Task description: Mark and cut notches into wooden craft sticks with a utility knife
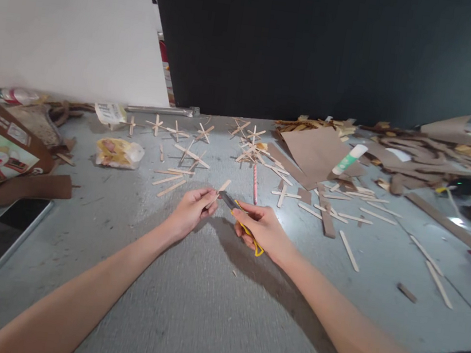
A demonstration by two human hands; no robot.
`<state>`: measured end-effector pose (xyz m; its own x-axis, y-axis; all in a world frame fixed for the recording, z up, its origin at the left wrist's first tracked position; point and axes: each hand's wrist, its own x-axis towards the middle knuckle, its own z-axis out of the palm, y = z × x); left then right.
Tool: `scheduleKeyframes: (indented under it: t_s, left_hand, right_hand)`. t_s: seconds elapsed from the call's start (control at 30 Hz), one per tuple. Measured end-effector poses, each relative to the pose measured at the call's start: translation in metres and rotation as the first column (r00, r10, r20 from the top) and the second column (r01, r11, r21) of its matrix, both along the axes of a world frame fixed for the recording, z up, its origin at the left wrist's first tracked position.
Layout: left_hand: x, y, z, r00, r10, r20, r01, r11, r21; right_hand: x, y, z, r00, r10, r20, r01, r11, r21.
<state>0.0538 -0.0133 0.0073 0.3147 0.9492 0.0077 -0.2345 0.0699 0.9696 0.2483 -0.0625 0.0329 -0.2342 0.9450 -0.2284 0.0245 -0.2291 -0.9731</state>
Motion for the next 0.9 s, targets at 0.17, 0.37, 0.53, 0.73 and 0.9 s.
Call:
scheduleKeyframes:
  t_s: [0.17, 0.37, 0.53, 0.73, 0.9]
  left_hand:
    - [-0.002, 0.004, -0.001, 0.999, -0.038, 0.031, 0.038, 0.999, -0.021]
    - [0.002, -0.005, -0.001, 0.978, 0.071, -0.197, -0.055, 0.995, 0.085]
    - [0.008, -0.018, -0.001, 0.906, 0.041, -0.421, 0.071, 0.967, 0.246]
    - [0.007, -0.019, -0.002, 0.882, 0.025, -0.471, 0.135, 0.944, 0.301]
    - [0.007, -0.019, -0.001, 0.878, -0.001, -0.478, 0.165, 0.939, 0.301]
  right_hand:
    - [0.001, 0.002, -0.001, 1.0, 0.021, 0.02, -0.021, 1.0, -0.011]
    - [0.0, 0.001, 0.002, 0.986, -0.131, 0.107, 0.106, 0.971, 0.214]
    - [-0.004, -0.001, -0.003, 0.905, -0.309, 0.294, 0.146, 0.873, 0.466]
    - [-0.011, -0.004, -0.014, 0.861, -0.318, 0.396, 0.077, 0.852, 0.517]
    - [-0.015, -0.005, -0.014, 0.871, -0.317, 0.374, 0.101, 0.863, 0.496]
